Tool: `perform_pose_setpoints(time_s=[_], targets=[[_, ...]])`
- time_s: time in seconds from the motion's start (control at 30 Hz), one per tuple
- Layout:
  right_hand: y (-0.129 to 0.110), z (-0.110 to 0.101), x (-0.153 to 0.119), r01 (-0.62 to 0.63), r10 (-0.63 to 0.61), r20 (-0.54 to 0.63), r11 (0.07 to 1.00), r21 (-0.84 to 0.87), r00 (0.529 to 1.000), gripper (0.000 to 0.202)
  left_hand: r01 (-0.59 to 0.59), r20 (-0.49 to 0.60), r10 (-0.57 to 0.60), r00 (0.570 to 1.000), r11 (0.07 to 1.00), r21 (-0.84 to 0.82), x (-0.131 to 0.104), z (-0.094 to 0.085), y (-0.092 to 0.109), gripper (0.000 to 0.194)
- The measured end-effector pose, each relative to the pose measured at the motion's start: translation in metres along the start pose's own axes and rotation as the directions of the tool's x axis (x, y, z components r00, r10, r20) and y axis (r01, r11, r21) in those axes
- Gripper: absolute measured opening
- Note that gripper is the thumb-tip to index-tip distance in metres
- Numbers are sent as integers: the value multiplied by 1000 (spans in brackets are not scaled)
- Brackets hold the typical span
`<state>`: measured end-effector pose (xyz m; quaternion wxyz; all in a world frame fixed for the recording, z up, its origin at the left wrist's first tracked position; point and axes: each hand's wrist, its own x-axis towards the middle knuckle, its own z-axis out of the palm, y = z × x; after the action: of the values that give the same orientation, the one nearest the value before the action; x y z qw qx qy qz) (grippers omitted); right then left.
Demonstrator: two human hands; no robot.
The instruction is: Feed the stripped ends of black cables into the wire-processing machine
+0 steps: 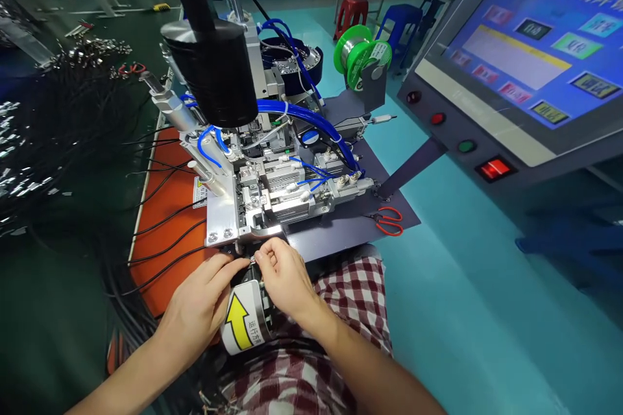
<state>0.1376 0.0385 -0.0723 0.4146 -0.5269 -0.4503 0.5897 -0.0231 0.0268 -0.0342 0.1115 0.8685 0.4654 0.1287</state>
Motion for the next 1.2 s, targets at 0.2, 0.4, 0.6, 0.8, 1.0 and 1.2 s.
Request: perform_pose_setpoints(time_s=[0.2, 0.4, 0.6, 0.8, 1.0, 1.2], targets=[[3, 2, 4, -72, 62, 66, 985, 159, 996, 27, 29, 27, -28, 999, 999, -14, 0, 1, 0, 32], [7, 3, 4, -84, 74, 53, 977, 197, 996, 33, 176, -8, -182, 983, 961, -215, -22, -7, 3, 31], [8, 5, 4, -93, 88, 31, 972, 214, 996, 31, 284, -64, -279, 958, 955, 91, -55, -1, 4, 40], [10, 5, 6, -91, 83, 44, 969, 232, 996, 31, 172, 1, -181, 984, 941, 290, -68, 0, -13, 48], [8, 4, 5, -89, 83, 38, 970, 225, 996, 33, 231, -42, -229, 972, 923, 309, -67, -2, -10, 47], [6, 6, 3, -105, 103, 25, 966, 237, 994, 32, 237, -63, -229, 971, 944, 229, -71, -2, -9, 49]])
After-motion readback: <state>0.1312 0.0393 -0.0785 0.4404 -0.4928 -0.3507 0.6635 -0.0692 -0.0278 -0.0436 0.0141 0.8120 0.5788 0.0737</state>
